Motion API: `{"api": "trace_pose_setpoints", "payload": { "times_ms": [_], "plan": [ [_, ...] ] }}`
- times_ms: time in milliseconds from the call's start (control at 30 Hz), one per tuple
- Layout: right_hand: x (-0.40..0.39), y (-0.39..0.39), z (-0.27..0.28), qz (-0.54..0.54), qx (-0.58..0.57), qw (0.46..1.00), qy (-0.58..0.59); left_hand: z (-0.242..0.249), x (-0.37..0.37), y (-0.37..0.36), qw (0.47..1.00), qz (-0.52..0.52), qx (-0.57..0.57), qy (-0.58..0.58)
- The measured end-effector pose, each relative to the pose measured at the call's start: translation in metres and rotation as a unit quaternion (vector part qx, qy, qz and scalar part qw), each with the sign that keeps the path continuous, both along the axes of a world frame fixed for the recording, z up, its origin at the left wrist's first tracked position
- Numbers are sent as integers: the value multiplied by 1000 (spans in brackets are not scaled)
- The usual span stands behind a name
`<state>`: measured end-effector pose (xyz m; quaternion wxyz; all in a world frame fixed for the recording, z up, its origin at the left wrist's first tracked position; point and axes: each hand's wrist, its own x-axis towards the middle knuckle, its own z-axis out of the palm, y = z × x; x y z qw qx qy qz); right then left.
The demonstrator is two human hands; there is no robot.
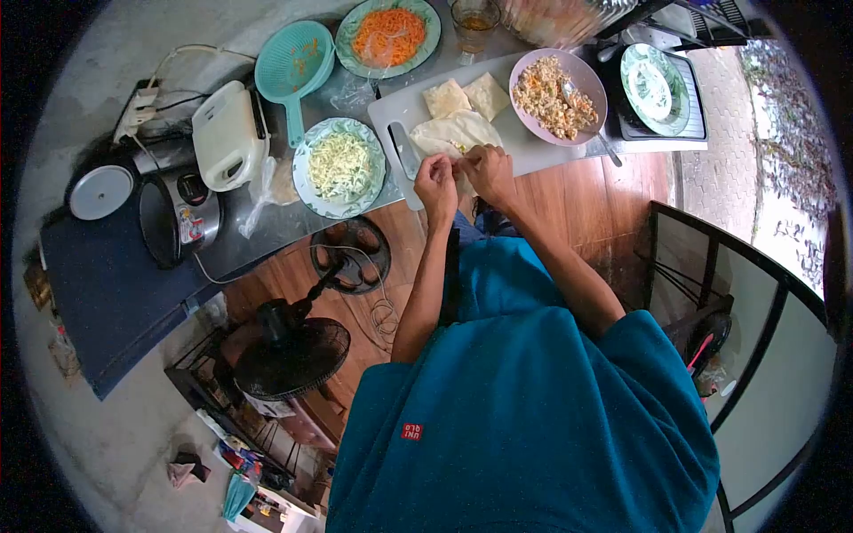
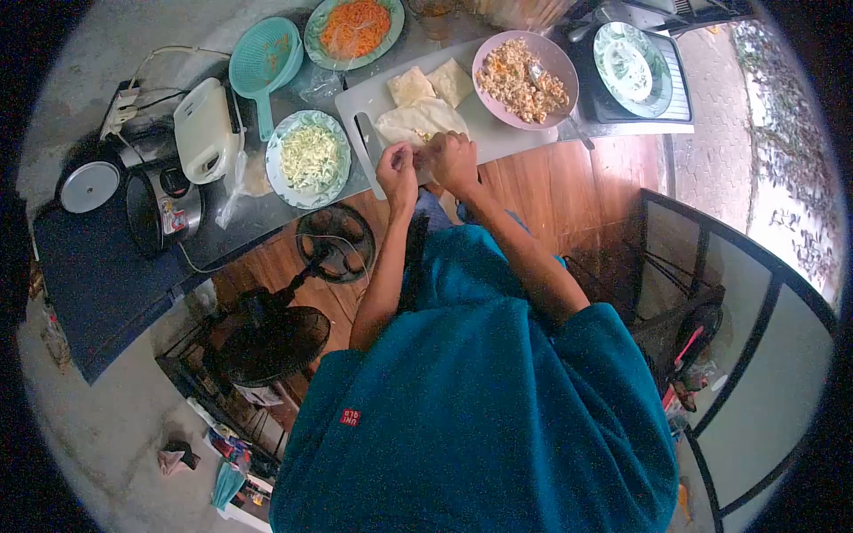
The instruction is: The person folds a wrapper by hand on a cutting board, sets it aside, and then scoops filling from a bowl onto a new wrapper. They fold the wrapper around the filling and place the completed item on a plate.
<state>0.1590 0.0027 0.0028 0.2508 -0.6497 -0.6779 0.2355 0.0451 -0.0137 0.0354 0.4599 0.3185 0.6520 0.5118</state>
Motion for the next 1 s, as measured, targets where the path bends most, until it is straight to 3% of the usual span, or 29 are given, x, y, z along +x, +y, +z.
{"api": "trace_pose_setpoints", "payload": {
  "times_ms": [133, 167, 200, 233, 300, 733, 800, 1000],
  "plan": [
    [9, 4, -14, 5, -62, 998, 21, 4, -6, -6, 995, -36, -42, 82],
    [10, 4, -18, 6, -46, 999, 6, 5, -10, -9, 962, -107, 19, 249],
    [10, 5, -15, 8, -29, 1000, -9, 5, -11, -11, 893, -174, 80, 407],
    [10, 7, -13, 9, -29, 1000, -10, 4, -11, -14, 894, -173, 80, 406],
    [10, 7, -5, -5, 5, 999, -44, 0, -11, -23, 828, -274, 100, 478],
    [16, 13, 8, -1, 3, 1000, -22, -14, 3, -29, 809, -305, 47, 500],
    [19, 12, 10, -70, 10, 997, -42, -14, 4, -30, 814, -300, 49, 496],
    [17, 17, -2, -126, -2, 991, -40, -18, 2, -32, 827, -294, 54, 476]
  ]
}}
